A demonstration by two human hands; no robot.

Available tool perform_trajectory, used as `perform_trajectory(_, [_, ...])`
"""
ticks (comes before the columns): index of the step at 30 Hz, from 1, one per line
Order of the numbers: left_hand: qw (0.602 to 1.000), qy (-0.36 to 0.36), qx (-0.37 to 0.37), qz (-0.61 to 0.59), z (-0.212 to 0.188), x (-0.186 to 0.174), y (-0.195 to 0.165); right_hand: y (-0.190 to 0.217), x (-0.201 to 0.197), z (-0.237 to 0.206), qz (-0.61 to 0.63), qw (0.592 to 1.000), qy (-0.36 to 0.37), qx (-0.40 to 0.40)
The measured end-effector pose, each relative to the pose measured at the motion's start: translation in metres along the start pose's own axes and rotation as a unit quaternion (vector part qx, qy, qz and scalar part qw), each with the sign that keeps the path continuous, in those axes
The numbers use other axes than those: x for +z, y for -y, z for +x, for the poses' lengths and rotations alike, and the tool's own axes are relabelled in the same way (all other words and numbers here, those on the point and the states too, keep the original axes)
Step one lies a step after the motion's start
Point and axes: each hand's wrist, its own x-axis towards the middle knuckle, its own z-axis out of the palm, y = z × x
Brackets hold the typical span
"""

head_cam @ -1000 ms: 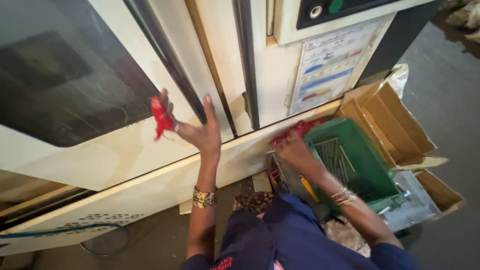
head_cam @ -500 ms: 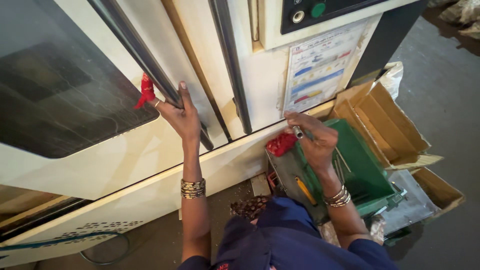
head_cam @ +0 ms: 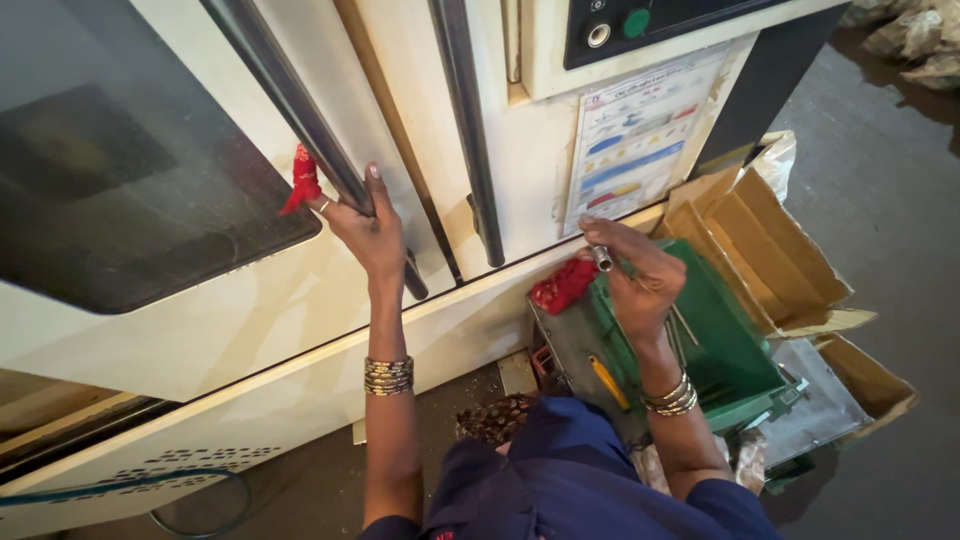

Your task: The person repeatedly opens a machine door, picks up small metal rods from a green bin, wipes them with a cloth, and inserts them into a rotating chuck inside the machine. The person also uses a yellow-handled tool to adjust the rods before insertion.

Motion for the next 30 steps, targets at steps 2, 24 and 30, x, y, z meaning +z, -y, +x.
perform_trajectory(2, [1.000,-0.001,0.003,0.001,0.000,0.001,-0.003,-0.003,0.001,-0.004,-0.031,0.999,0.005,0.008])
perform_trajectory(24, [0.969,0.042,-0.200,-0.140,-0.148,-0.075,-0.005,-0.022,0.160,-0.059,0.012,0.924,0.371,0.091])
perform_trajectory(30, [0.896,-0.135,-0.268,-0.328,-0.120,-0.185,0.006,0.009,0.288,-0.079,0.087,0.883,0.460,0.028])
